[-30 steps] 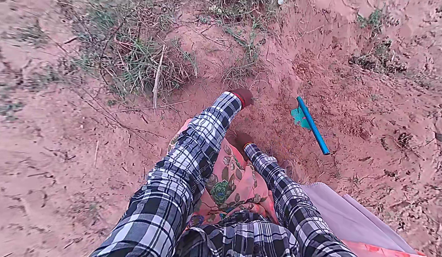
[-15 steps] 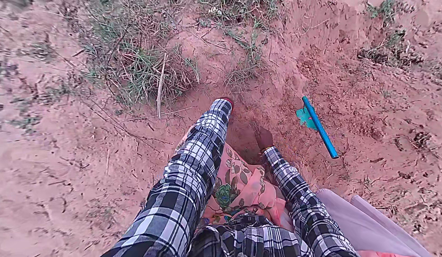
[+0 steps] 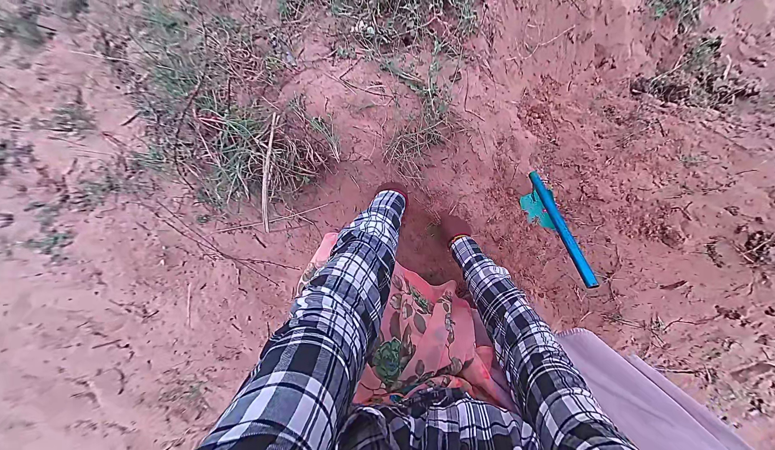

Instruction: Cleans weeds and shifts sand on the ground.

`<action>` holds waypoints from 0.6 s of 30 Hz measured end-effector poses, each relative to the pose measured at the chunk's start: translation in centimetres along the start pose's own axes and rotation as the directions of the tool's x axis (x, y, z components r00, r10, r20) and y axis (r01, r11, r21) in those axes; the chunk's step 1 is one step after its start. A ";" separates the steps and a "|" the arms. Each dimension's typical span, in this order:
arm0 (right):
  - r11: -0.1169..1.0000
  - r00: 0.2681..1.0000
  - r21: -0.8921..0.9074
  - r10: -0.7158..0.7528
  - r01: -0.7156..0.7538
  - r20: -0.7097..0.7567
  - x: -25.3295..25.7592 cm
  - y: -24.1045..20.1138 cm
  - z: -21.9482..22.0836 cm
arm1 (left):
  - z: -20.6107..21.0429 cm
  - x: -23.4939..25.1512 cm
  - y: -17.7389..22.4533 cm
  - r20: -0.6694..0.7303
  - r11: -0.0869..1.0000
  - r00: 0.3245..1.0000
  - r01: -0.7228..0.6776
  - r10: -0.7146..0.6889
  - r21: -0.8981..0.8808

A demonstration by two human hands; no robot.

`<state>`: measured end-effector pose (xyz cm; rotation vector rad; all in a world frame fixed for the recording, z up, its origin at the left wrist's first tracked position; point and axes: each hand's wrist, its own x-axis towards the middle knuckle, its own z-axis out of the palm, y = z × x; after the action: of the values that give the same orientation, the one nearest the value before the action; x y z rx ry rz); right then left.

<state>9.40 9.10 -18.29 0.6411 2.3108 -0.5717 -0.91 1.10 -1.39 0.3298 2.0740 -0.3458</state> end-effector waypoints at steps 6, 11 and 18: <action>0.884 0.923 0.414 0.324 -0.217 -0.208 -4.5 5.7 -1.2 | 0.6 0.0 -0.4 -0.057 0.995 0.998 0.006 -0.011 -0.100; 0.855 0.928 0.493 0.301 -0.161 -0.219 -5.2 9.0 -2.4 | 0.1 -1.0 -0.1 -0.021 0.998 0.998 -0.057 0.057 0.016; 0.980 0.973 -0.038 -0.189 0.195 0.132 -3.2 -0.8 1.0 | 0.6 -0.9 -0.3 -0.056 0.998 0.997 -0.048 0.046 -0.036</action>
<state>11.53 6.99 -16.57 0.3481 2.2722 -0.6225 -0.09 0.52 -0.84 0.3695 2.1207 -0.2721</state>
